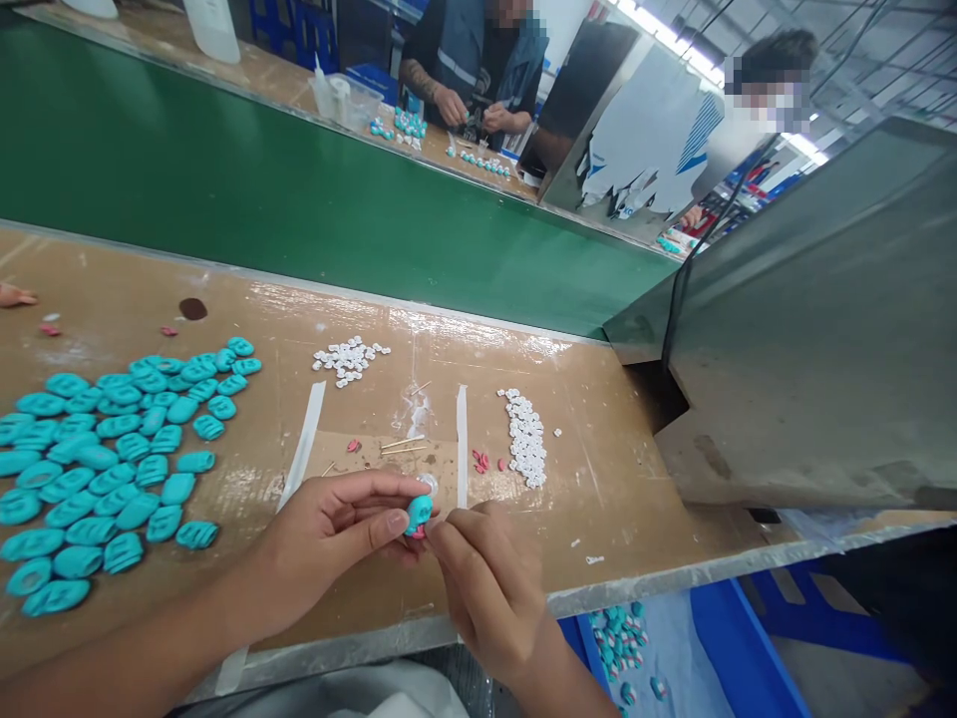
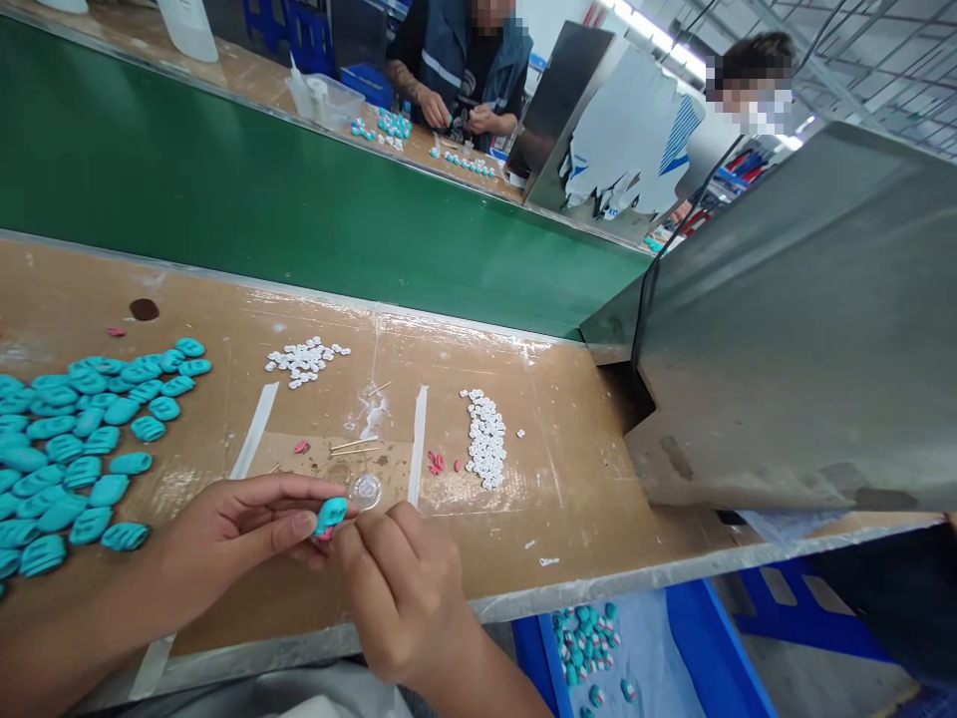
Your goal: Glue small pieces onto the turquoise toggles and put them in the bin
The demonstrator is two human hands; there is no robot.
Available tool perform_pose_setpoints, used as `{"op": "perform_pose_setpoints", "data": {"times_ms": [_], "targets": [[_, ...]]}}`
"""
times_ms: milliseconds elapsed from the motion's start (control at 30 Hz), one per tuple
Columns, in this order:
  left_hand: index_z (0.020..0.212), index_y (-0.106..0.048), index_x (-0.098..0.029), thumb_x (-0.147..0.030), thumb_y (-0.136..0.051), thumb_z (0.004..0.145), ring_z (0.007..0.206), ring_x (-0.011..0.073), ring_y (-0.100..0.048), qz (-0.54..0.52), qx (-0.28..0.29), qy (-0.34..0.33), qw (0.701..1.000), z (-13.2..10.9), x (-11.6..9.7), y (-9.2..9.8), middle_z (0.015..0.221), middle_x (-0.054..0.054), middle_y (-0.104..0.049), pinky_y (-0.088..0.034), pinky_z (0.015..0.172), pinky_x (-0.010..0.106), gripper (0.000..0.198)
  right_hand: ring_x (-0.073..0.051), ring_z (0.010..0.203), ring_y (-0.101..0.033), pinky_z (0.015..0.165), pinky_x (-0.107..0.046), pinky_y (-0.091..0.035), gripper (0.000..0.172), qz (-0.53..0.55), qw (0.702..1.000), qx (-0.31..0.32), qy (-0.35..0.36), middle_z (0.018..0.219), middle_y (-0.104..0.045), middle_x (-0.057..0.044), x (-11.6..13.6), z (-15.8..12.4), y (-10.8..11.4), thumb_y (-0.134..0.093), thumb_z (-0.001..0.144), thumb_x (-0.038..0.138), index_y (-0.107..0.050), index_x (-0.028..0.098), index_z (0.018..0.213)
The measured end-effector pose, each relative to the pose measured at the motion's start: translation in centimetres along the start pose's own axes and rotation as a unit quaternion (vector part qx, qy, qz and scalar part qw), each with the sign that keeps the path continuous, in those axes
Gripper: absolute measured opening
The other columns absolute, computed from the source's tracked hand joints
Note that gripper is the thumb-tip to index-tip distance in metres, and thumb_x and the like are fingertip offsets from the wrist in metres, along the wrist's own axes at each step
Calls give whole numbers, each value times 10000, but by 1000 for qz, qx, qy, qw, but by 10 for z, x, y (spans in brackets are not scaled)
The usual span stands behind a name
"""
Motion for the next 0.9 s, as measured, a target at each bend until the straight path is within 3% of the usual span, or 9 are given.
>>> {"op": "perform_pose_setpoints", "data": {"times_ms": [167, 267, 333, 433, 533, 633, 767, 833, 900], "targets": [[920, -826, -303, -224, -778, 778, 778, 197, -754, 107, -52, -47, 992, -3, -9, 7, 863, 20, -817, -605, 745, 229, 170, -195, 692, -482, 560, -317, -428, 244, -16, 999, 39, -14, 819, -663, -128, 2, 7, 0, -471, 916, 51, -614, 76, 1112], [896, -828, -328, -168, -798, 719, 799, 198, -755, 116, -58, -56, 990, -6, -13, 4, 901, 2, -818, -599, 747, 209, 240, -193, 702, -488, 577, -317, -440, 237, -5, 998, 48, -31, 829, -670, -119, 3, 9, 3, -461, 923, 46, -622, 92, 1091], [862, -832, -330, -145, -802, 691, 814, 205, -756, 97, -65, -55, 992, -9, -15, 2, 899, -3, -818, -601, 747, 212, 253, -181, 685, -489, 572, -305, -445, 218, 15, 998, 31, -45, 824, -672, -100, 3, 10, 5, -497, 910, 34, -627, 118, 1062], [799, -835, -318, -142, -799, 692, 779, 213, -752, 82, -81, -80, 990, -13, -22, 0, 835, 5, -816, -608, 719, 233, 209, -163, 697, -541, 579, -276, -487, 205, 75, 989, -52, -114, 825, -654, -67, -3, 9, 11, -597, 882, 54, -627, 173, 1046], [777, -833, -315, -178, -827, 692, 595, 177, -709, 41, -84, -87, 992, -15, -21, -2, 726, 0, -793, -604, 613, 242, 162, -180, 884, -641, 709, -287, -581, 315, 168, 956, -113, -211, 1024, -668, -87, -14, 3, 7, -608, 913, 151, -590, 240, 1214], [775, -830, -313, -256, -859, 695, 459, 117, -632, -10, -73, -81, 994, -17, -18, -4, 621, -22, -745, -575, 533, 209, 103, -215, 1085, -659, 909, -372, -590, 395, 292, 919, -76, -253, 1247, -663, -93, -11, 0, -15, -533, 968, 218, -534, 307, 1352], [781, -827, -274, -361, -890, 649, 441, 106, -611, -87, -48, -23, 995, -18, -11, -11, 647, 0, -753, -550, 438, 190, 171, -142, 682, -715, 752, -353, -652, 432, 460, 834, -72, -295, 1358, -616, -81, -5, -8, -35, -521, 982, 279, -488, 364, 1405], [771, -825, -267, -358, -904, 623, 438, 102, -608, -113, -34, 3, 993, -17, -8, -14, 684, 8, -764, -545, 415, 184, 191, -124, 625, -697, 723, -352, -664, 446, 500, 808, -81, -301, 1381, -596, -78, -3, -9, -40, -531, 977, 275, -481, 371, 1410], [764, -826, -277, -345, -907, 622, 413, 90, -593, -125, -16, 13, 992, -17, -7, -17, 663, 8, -759, -544, 419, 180, 177, -127, 650, -705, 673, -325, -669, 446, 511, 801, -98, -295, 1397, -580, -79, -1, -8, -39, -528, 975, 243, -494, 368, 1402]]}}
Point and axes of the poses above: each hand's wrist, its own z-axis towards the middle knuckle, its own y-axis out of the back of the hand, x = y × z, the point moved 9 cm from there along z, towards the middle knuckle
